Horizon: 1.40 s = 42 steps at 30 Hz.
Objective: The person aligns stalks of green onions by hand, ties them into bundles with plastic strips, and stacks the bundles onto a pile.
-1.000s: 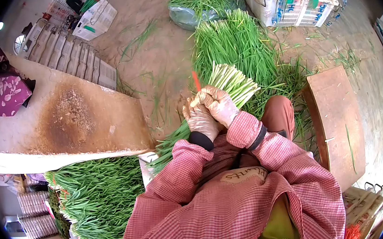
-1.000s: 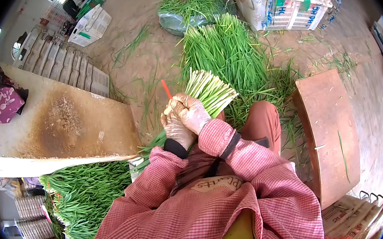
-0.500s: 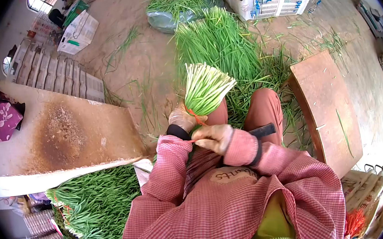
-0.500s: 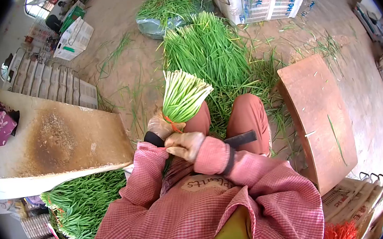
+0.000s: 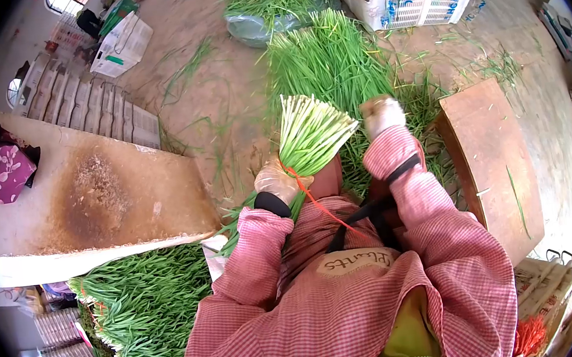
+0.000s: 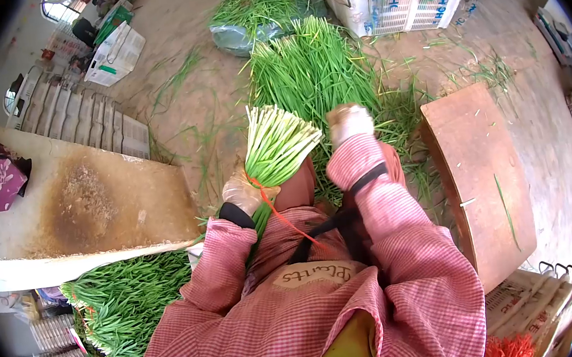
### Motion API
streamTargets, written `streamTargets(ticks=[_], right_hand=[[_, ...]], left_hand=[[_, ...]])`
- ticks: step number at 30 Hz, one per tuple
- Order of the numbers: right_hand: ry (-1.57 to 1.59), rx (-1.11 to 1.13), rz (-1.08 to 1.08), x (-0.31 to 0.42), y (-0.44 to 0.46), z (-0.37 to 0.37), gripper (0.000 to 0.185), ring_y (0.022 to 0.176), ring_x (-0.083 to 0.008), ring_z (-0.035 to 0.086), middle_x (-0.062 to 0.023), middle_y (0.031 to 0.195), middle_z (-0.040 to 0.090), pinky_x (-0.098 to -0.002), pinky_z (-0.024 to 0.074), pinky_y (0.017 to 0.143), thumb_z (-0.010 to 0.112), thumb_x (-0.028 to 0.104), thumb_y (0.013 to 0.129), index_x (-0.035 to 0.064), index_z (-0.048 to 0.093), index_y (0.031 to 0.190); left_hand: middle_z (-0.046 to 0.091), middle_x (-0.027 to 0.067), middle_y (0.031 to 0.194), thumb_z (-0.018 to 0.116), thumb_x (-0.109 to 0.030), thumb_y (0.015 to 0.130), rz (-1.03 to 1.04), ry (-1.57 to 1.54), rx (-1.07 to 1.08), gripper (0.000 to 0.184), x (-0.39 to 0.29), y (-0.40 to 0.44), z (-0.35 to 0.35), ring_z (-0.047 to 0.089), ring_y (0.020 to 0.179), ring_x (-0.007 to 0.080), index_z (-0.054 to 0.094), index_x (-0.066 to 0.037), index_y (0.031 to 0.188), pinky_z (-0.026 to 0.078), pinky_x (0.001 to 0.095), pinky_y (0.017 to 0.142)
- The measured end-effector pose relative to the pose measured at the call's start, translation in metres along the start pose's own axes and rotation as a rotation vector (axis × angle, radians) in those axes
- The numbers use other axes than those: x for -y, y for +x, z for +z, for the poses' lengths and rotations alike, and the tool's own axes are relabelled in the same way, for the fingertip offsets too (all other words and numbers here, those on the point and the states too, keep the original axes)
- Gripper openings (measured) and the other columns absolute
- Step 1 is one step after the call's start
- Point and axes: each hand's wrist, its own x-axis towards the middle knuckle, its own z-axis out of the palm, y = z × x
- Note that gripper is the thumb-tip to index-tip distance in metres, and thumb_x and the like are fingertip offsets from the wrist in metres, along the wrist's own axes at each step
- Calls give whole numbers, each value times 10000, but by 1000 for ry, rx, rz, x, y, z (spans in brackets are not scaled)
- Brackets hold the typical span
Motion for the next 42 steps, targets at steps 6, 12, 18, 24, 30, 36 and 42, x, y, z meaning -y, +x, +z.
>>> streamTargets(ticks=[6,12,18,24,30,36,42], right_hand=[[251,-176,-381,-87,33,18,707,1158,-322,413,-202,1258,423,-377,359,952,719,309,685,50,394,1257],[1342,758,-404,-4,-44,18,1280,1285,-279,187,-180,1393,160,-436,176,1034,765,554,498,60,-32,1369],[1343,628,-92,29,-53,-6,281,830,-146,587,-113,893,626,-248,486,765,637,-7,741,-21,545,1007],[1014,285,263,14,15,-20,130,770,-153,585,-100,961,609,-242,494,663,484,109,871,20,555,933],[223,349,-1091,62,-36,-78,394,1029,-239,511,-132,1079,574,-341,380,904,443,350,878,50,536,1116],[409,132,-409,-93,74,-29,789,1224,-320,326,-226,1292,359,-350,287,1002,587,486,762,53,257,1333],[1526,958,-589,75,-33,-9,831,1196,-259,380,-159,1304,370,-376,297,1006,613,490,738,46,233,1329]], left_hand=[[542,113,1135,687,-47,709,-17,-626,575,585,-11,10,-68,521,1040,179,393,7,1211,414,303,898],[421,92,1287,666,-121,731,-173,-753,1008,669,-71,-22,-140,425,1156,177,332,-47,1306,328,312,977],[429,65,1272,688,-212,699,61,-962,958,714,-74,-90,-70,405,1156,173,336,-55,1300,298,317,981],[434,71,1268,669,-118,724,-37,-1121,1004,674,-49,-102,-57,410,1156,163,328,-35,1298,308,283,974],[419,67,1280,656,-138,727,-94,-899,1094,735,-37,-91,-61,390,1175,159,255,-38,1336,297,280,979],[500,127,1188,649,-355,735,15,-1119,856,694,-30,-82,-123,506,1057,220,369,-21,1276,390,324,915],[490,127,1194,625,-517,710,275,-1276,715,765,-101,-6,-119,490,1063,216,388,-30,1250,408,365,903]])
